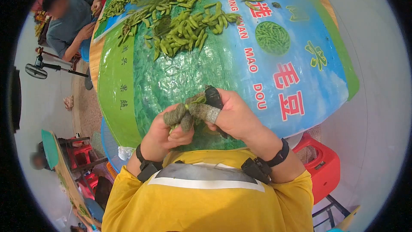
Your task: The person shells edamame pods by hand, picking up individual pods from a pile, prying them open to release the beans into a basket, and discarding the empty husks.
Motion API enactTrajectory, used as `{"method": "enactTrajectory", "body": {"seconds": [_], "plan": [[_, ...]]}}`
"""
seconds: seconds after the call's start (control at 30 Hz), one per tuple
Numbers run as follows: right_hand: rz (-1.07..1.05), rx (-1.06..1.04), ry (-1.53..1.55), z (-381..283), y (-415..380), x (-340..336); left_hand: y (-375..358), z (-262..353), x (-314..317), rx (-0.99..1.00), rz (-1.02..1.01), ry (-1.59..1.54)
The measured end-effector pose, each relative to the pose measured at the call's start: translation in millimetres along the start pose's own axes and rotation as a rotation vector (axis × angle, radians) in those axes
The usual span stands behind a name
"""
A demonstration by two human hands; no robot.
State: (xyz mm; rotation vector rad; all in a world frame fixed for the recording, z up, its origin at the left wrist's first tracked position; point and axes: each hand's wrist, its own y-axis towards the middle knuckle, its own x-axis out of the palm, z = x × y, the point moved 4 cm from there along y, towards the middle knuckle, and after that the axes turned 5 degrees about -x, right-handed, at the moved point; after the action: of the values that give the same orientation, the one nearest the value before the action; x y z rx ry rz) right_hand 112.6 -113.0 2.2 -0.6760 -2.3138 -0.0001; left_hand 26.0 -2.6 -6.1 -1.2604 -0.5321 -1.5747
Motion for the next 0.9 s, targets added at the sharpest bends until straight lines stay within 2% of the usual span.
{"method": "enactTrajectory", "body": {"seconds": [0.07,0.1,0.13,0.17,0.2,0.23,0.27,0.3,0.33,0.4,0.43,0.47,0.5,0.57,0.6,0.67,0.7,0.77,0.83,0.9], "plan": [[0.103,-0.084,-0.404,-6,0,-3,1,1,-3,0.006,0.065,0.045],[0.103,-0.083,-0.404,-3,1,-4,2,2,-5,0.012,0.13,0.092],[0.145,-0.198,-0.49,-2,1,-7,3,2,-2,0.013,0.131,0.091],[0.187,-0.312,-0.575,-3,0,-7,2,4,-4,0.055,0.344,0.302],[0.185,-0.308,-0.576,-4,0,-7,-1,8,-6,0.098,0.558,0.514],[0.214,-0.329,-0.764,-7,-2,-7,-1,7,-6,0.1,0.558,0.51],[0.242,-0.349,-0.952,-11,-4,-6,-2,11,-5,0.192,0.575,0.592],[0.239,-0.347,-0.954,-10,-5,-4,-4,14,-4,0.284,0.591,0.673],[0.216,-0.352,-0.997,-9,-6,0,-4,14,-6,0.285,0.594,0.669],[0.184,-0.354,-1.04,-6,-5,4,-1,16,-4,0.298,0.489,0.964],[0.188,-0.307,-0.876,-2,-3,3,-2,16,-7,0.301,0.495,0.96],[0.194,-0.258,-0.711,1,-1,1,-1,13,-12,0.268,0.456,0.807],[0.192,-0.255,-0.712,-1,0,1,0,10,-15,0.234,0.414,0.656],[0.185,0.066,-0.352,5,0,-3,0,10,-10,0.178,0.422,0.527],[0.184,0.069,-0.355,6,0,-2,0,8,-9,0.12,0.426,0.403],[0.232,-0.147,-0.602,-1,0,1,0,8,-9,0.133,0.475,0.411],[0.231,-0.144,-0.605,-2,-2,3,0,8,-10,0.145,0.524,0.422],[0.202,-0.158,-0.926,-9,-5,8,0,9,-10,0.166,0.555,0.53],[0.2,-0.169,-0.896,-9,-6,6,-1,10,-9,0.187,0.586,0.641],[0.201,-0.179,-0.867,-5,-6,4,-1,12,-4,0.269,0.531,0.792]]}}
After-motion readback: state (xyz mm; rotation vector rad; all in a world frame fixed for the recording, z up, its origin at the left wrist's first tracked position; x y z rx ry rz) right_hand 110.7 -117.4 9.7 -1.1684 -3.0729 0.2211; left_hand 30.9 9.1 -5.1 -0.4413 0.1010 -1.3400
